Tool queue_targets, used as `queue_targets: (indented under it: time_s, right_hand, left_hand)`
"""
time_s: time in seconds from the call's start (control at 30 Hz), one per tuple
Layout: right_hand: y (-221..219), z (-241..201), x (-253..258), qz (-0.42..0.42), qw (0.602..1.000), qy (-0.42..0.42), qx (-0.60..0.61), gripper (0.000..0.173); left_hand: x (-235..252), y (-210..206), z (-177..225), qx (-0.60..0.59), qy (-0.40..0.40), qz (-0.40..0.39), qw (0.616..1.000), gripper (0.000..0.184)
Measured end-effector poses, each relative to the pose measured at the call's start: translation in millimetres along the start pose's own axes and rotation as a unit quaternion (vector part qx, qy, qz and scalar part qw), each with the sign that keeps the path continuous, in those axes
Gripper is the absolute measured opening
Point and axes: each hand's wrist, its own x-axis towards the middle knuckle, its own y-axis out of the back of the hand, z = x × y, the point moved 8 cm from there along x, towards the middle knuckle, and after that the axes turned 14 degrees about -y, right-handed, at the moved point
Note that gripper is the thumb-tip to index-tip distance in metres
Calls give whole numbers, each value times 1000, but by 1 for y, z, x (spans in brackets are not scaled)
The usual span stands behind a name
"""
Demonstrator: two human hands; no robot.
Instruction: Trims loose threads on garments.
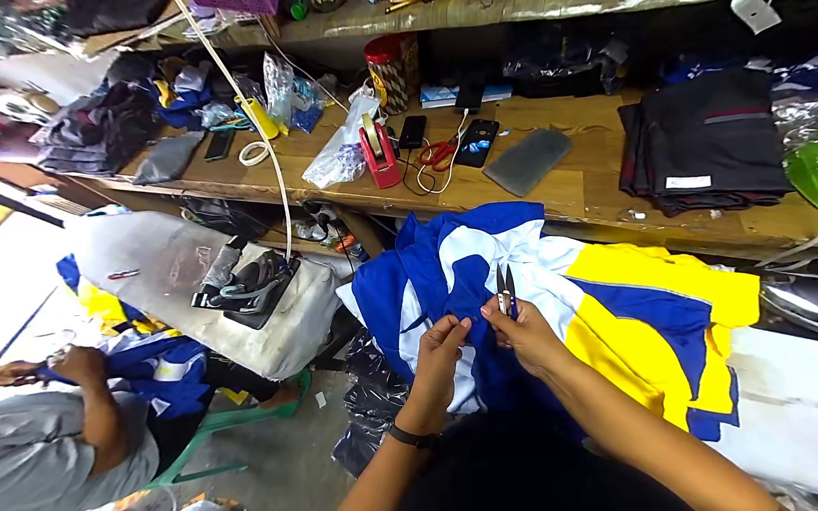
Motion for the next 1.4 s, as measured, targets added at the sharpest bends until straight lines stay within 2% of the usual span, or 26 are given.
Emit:
queue_targets:
  time_s: [0.1, 0.27, 0.33, 0.43, 0.5, 0.53, 0.7, 0.8, 0.83, 0.9, 0.97, 1.0, 1.03, 1.1, 1.17, 1.23, 1.3, 1.37, 1.4]
  right_hand:
    - [-3, 6, 2, 11, 1000, 13, 10, 16]
    - [-5, 16, 3, 61, 998, -6, 0, 17]
    - [-6, 18, 3, 92, 995, 15, -31, 14]
    - [-2, 8, -1, 115, 983, 92, -113, 8]
    - [1, -7, -10, 133, 960, 162, -186, 23]
    - [3, -13, -14, 145, 947, 198, -210, 25]
    - [-3, -22, -19, 198, 884, 286, -313, 22]
    - [-7, -26, -22, 220, 851, 332, -343, 15]
    - [-8, -27, -22, 214, 855, 324, -343, 15]
    - [-3, -27, -13, 167, 911, 234, -296, 13]
    - [2, -19, 0, 80, 979, 97, -159, 5]
    - [2, -14, 5, 40, 994, 42, -90, 9]
    - [2, -12, 7, 25, 998, 19, -59, 10]
    - [5, -17, 5, 65, 987, 68, -129, 3]
    - [3, -26, -2, 121, 950, 148, -245, 11]
    - [-1, -30, -4, 137, 930, 170, -297, 14]
    - [-1, -27, 1, 107, 953, 123, -254, 8]
    - [0, -17, 10, 45, 991, 41, -119, 12]
    - [0, -15, 11, 32, 996, 27, -83, 13]
  left_hand:
    - [-3, -1, -4, -39, -14, 28, 999, 21]
    - [-4, -6, -20, -135, 59, 21, 989, 18]
    - [-3, -8, -22, -166, 79, 43, 982, 22]
    - [1, -3, -23, -184, 90, 83, 975, 22]
    - [3, 3, -16, -130, 63, 94, 985, 24]
    - [3, 4, -13, -98, 44, 88, 990, 25]
    - [5, 1, 0, 27, -46, 46, 997, 23]
    - [6, 0, 9, 117, -148, 21, 982, 16]
    - [6, 1, 11, 138, -175, 14, 975, 15]
    - [7, 1, 11, 145, -192, 2, 971, 14]
    - [9, 2, 9, 114, -160, -1, 981, 16]
    - [9, 2, 7, 91, -136, 3, 987, 16]
    - [10, 3, 5, 74, -115, 8, 991, 17]
    - [12, 3, 4, 64, -104, 14, 992, 18]
    - [13, 4, 7, 89, -141, 7, 986, 15]
    - [14, 5, 10, 135, -188, -7, 973, 13]
    - [14, 6, 10, 143, -191, -9, 971, 14]
    - [14, 5, 7, 102, -155, 3, 983, 15]
    - [15, 6, 6, 86, -135, 12, 987, 16]
